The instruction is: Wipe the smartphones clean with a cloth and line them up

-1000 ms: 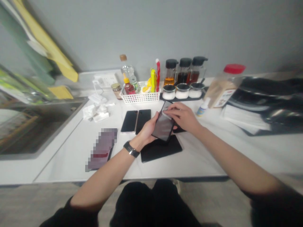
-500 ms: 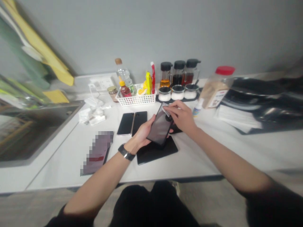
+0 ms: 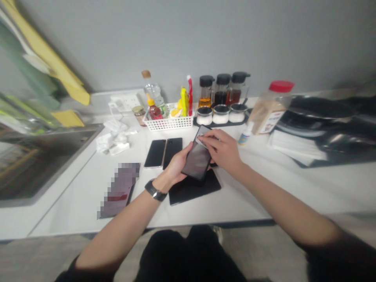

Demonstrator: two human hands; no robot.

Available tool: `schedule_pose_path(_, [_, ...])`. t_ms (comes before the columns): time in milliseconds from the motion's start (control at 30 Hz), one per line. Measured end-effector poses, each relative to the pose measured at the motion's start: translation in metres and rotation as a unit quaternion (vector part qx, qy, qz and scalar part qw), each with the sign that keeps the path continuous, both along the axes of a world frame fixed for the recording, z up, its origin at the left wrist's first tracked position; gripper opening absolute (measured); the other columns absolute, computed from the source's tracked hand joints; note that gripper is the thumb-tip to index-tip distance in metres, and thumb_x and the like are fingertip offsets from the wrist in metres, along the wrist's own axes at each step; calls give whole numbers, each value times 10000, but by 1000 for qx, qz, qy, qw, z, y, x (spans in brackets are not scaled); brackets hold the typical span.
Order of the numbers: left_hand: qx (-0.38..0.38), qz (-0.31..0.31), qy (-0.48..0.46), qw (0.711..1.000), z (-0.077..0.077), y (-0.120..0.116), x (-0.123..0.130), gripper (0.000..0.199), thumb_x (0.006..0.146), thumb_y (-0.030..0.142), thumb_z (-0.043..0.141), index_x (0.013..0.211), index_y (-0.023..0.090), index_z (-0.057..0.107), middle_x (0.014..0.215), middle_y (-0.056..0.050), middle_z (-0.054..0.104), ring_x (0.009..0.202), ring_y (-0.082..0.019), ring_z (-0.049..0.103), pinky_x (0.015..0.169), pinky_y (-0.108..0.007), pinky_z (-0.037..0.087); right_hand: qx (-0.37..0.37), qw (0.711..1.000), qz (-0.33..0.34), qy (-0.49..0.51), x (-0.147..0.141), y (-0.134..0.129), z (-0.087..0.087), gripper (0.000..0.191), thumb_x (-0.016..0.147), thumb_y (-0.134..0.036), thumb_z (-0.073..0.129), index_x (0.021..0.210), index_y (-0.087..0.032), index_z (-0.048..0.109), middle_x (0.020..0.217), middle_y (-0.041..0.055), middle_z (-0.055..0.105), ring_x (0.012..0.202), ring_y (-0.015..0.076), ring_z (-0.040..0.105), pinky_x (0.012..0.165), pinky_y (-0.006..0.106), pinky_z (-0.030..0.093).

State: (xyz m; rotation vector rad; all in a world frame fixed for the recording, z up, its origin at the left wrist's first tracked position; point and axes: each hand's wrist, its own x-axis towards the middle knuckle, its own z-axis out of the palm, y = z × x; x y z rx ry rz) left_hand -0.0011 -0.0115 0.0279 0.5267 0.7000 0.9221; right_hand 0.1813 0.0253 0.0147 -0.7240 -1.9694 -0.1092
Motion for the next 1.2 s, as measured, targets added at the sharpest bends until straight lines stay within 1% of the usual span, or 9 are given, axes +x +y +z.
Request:
schedule_pose_path(200, [54,113,-80,989,10,3,1,488,1148,371,358,1360,110,712,1001,-105,839,801,-162,792,826,-259,641,65,978,142,-136,-24,-19,-12,314,1053,-83,532,1153,-235,788,1105,31,814,1055,189,738,895,317,616])
schedule_pose_path(433, [19,-44,-21,999,1,-2,1,505,1127,428,400,1200,94,773,1032,-160,836,855,-279,823,763,-380,669,64,998,-14,-5,14,11,8,293,1064,-150,572,1209,-233,813,1160,86,835,1070,237,766,928,394,639])
schedule_pose_path(567, [22,63,-61,996,1,2,-1,399,1116,354,460,1225,129,771,909,-79,828,750,-181,786,788,-290,647,74,991,92,-69,-4,-7,1,334,1064,-150,559,1330,-194,757,1292,84,813,1200,231,747,1092,428,620])
schedule_pose_path(667, [20,107,-81,991,4,6,-3,470,1119,413,436,1341,125,734,959,-104,831,816,-197,794,848,-307,643,90,976,144,-135,-18,-17,-6,312,1067,-189,558,1294,-197,772,1245,47,832,1188,217,754,1047,379,654])
schedule_pose_path(767, [-8,130,-82,988,4,7,-2,408,1111,375,464,1275,139,752,916,-78,826,730,-182,772,811,-314,647,72,984,67,-145,-12,-8,-5,351,1073,-231,556,1366,-190,744,1331,75,804,1269,249,732,1097,417,636])
schedule_pose_path(900, [-30,70,-45,996,3,2,3,398,1118,365,448,1128,133,771,889,-85,826,701,-209,778,807,-378,665,7,989,-25,-148,2,3,1,573,1091,-432,549,1597,-162,543,1604,141,612,1505,323,571,1255,534,508])
schedule_pose_path(1000, [-5,107,-41,993,5,1,4,403,1122,338,440,1144,108,770,957,-106,840,783,-196,800,867,-331,654,10,986,18,-164,-4,-7,-2,693,1073,-554,548,1610,-118,506,1631,181,576,1542,332,529,1288,548,460])
schedule_pose_path(1133, [34,135,-66,988,9,4,-1,490,1129,420,412,1306,105,743,1070,-136,843,941,-211,815,927,-313,641,69,971,116,-197,-16,-21,-7,531,1086,-512,541,1468,-161,655,1471,126,725,1413,263,658,1258,471,499])
schedule_pose_path(1200, [46,149,-70,985,9,4,-2,459,1122,395,442,1407,149,704,1084,-105,846,915,-196,814,931,-311,641,74,973,94,-200,-12,-17,-5,483,1102,-470,523,1467,-183,658,1461,113,734,1407,253,665,1293,494,452])
